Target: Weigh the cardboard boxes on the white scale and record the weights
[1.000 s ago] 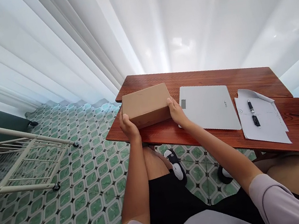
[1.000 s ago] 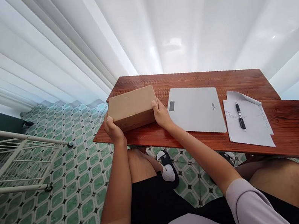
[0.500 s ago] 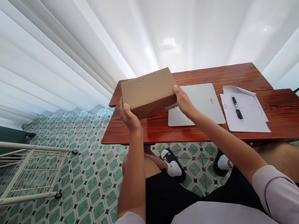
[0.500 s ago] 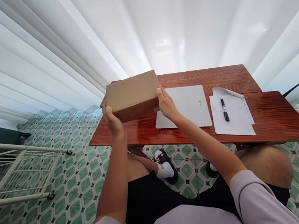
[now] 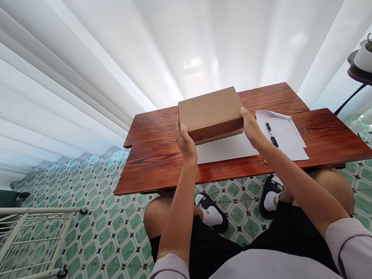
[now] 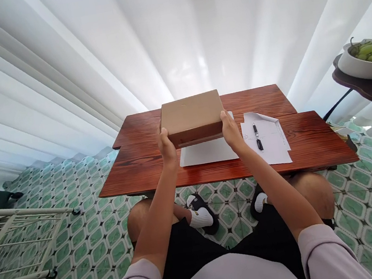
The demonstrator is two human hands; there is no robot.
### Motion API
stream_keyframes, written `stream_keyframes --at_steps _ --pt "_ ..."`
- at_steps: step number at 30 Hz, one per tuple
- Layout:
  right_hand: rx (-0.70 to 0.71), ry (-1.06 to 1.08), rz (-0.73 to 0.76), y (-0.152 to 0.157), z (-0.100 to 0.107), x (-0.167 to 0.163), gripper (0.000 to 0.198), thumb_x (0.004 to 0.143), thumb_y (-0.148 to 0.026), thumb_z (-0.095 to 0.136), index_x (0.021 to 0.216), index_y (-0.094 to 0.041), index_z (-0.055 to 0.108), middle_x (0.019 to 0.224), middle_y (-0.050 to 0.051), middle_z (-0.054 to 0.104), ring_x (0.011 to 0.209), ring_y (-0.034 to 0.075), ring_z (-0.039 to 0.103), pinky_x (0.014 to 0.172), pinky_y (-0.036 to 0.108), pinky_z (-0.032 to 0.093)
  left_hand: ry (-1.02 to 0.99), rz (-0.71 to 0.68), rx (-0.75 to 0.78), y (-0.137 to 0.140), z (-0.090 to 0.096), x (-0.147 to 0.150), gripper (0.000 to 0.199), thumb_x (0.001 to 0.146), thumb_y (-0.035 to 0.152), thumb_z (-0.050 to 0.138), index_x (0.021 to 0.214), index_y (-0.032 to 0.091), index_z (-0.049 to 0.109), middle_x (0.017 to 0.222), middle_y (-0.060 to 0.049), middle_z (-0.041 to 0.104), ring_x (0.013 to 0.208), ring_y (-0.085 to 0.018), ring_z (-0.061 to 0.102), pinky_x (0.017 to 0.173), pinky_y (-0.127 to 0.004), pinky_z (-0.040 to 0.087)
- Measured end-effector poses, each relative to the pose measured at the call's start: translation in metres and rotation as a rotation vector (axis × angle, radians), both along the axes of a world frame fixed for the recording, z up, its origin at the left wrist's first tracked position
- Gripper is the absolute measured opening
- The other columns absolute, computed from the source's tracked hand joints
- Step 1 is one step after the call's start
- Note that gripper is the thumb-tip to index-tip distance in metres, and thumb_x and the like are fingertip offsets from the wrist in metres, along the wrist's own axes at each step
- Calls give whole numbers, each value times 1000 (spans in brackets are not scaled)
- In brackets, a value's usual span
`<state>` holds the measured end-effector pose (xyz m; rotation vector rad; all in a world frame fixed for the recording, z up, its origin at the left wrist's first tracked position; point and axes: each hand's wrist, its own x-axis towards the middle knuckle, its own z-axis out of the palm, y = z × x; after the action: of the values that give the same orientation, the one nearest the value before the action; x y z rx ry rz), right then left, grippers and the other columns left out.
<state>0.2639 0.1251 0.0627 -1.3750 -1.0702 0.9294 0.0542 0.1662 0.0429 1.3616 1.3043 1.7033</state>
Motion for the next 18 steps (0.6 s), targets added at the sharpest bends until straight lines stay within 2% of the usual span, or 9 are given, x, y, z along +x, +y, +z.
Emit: stream_keyframes --at_steps 2,6,8,13,18 --pt "-18 -6 -31 -4 -4 10 61 105 -54 29 153 -20 46 158 4 37 152 25 26 129 44 19 -7 -30 -18 -2 -3 11 49 99 47 39 138 23 56 149 -5 54 142 -22 46 120 -35 38" --pt "63 11 -26 -7 -20 26 57 104 -51 29 146 -20 53 152 4 46 144 23 38 126 43 28 -9 -67 -44 -6 -10 28 49 99 44 40 140 22 55 153 -5 51 145 -21 42 122 -35 35" --pt "55 22 -42 -6 -30 32 57 103 -51 29 143 -19 54 150 5 48 142 25 41 124 44 31 -8 -75 -57 -7 -15 33 49 99 44 41 140 22 54 154 -6 49 146 -22 41 122 -35 35" --pt "76 33 -39 -4 -48 39 57 100 -57 32 134 -20 60 141 6 55 136 28 46 120 44 36 -9 -92 -86 -9 -28 36 50 99 45 40 142 23 53 152 -6 52 142 -22 45 122 -38 35" --pt "94 63 -22 -8 -52 38 54 97 -62 37 122 -21 62 134 5 59 129 27 49 116 42 38 -5 -120 -105 -12 -34 34 50 100 48 40 144 27 51 153 -3 50 143 -21 44 122 -36 35"
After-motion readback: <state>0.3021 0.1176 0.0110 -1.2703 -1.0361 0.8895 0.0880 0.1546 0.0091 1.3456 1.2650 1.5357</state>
